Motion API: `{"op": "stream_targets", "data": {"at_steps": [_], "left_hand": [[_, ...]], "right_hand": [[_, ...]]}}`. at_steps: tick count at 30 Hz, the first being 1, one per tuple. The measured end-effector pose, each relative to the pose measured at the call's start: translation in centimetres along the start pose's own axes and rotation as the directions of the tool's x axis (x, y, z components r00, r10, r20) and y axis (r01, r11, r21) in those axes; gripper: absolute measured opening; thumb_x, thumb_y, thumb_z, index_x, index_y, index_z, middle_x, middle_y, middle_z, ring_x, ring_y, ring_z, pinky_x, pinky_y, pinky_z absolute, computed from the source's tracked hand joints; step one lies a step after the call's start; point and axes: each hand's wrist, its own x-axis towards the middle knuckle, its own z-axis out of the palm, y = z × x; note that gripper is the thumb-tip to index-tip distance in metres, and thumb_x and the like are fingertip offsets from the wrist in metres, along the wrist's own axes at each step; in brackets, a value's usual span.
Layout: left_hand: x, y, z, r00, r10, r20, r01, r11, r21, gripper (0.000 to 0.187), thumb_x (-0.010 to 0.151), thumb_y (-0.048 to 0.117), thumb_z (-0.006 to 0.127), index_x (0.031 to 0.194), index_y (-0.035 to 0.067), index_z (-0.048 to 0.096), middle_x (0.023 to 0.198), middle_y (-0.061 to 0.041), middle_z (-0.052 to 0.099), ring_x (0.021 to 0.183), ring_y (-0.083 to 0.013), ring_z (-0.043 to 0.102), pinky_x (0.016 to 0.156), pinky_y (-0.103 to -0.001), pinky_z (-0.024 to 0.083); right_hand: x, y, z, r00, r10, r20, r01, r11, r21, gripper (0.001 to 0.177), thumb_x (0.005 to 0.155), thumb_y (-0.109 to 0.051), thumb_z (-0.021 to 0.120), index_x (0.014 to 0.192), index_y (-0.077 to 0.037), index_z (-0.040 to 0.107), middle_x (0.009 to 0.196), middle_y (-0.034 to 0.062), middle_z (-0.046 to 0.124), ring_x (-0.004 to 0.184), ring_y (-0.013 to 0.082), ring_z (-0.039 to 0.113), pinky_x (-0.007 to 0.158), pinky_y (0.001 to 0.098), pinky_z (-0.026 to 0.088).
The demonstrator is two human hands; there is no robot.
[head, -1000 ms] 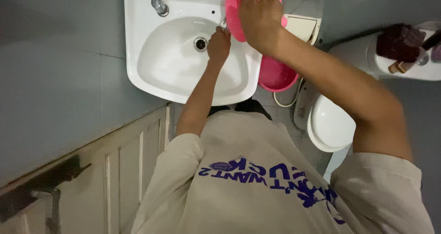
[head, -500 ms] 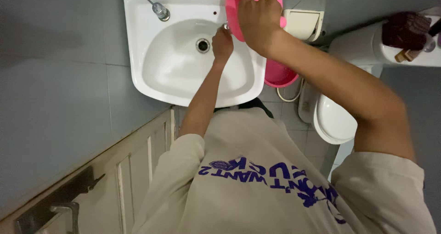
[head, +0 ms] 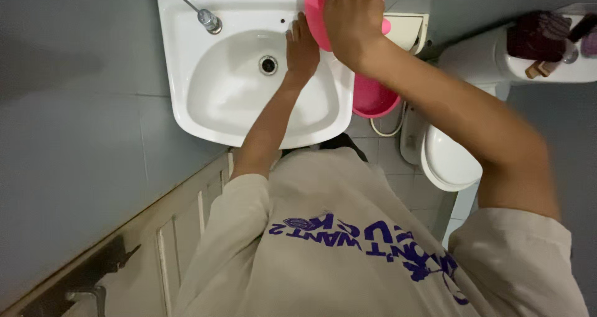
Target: The person uses a pink ladle to scoop water from a red bucket and pours it over their hands into a sink to wash them.
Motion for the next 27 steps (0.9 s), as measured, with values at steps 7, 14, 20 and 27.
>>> {"op": "stream_targets", "data": {"at_steps": [7, 14, 20, 27], "left_hand": [[3.3, -0.7, 2.2, 0.992, -0.084, 0.094, 0.108, 0.953, -0.285, 0.042, 0.095, 0.015, 0.064, 0.134, 0.004, 0.054, 0.132, -0.017, 0.057, 0.111, -0.0347, 0.063, 0.084, -0.046, 0.055], [1.6, -0.3, -0.8, 0.925, -0.263, 0.274, 0.307, 0.943, -0.131, 0.031, 0.103, 0.017, 0.060, 0.130, 0.003, 0.053, 0.118, -0.015, 0.059, 0.083, -0.0270, 0.067, 0.058, -0.038, 0.057], [-0.1, 0.3, -0.6, 0.977, -0.093, -0.190, 0.116, 0.987, 0.113, 0.046, 0.079, 0.017, 0.064, 0.124, 0.007, 0.060, 0.112, -0.007, 0.057, 0.085, -0.0213, 0.062, 0.053, -0.031, 0.052], [1.7, -1.4, 5.1, 0.994, -0.112, 0.016, 0.113, 0.984, -0.137, 0.020, 0.098, 0.016, 0.063, 0.117, 0.009, 0.061, 0.096, -0.011, 0.065, 0.071, -0.0253, 0.069, 0.054, -0.039, 0.056]], "right_hand": [[0.1, -0.1, -0.1, 0.996, 0.057, -0.068, -0.057, 0.998, -0.010, 0.038, 0.058, -0.010, 0.081, 0.091, -0.010, 0.062, 0.062, 0.0051, 0.068, 0.056, 0.0182, 0.070, 0.044, 0.0303, 0.046], [-0.1, -0.5, -0.1, 0.989, 0.010, -0.147, -0.019, 0.998, -0.063, 0.037, 0.059, -0.015, 0.081, 0.090, -0.008, 0.061, 0.060, 0.0022, 0.064, 0.053, 0.0136, 0.067, 0.043, 0.0271, 0.042], [0.0, -1.1, 1.0, 0.990, 0.038, -0.135, -0.049, 0.995, -0.082, 0.034, 0.060, -0.015, 0.081, 0.087, -0.010, 0.061, 0.058, 0.0004, 0.063, 0.050, 0.0131, 0.065, 0.040, 0.0282, 0.041], [0.4, -1.1, 0.8, 0.990, 0.055, -0.127, -0.060, 0.998, -0.035, 0.034, 0.059, -0.013, 0.081, 0.086, -0.010, 0.061, 0.059, 0.0028, 0.065, 0.053, 0.0152, 0.067, 0.043, 0.0291, 0.043]]}}
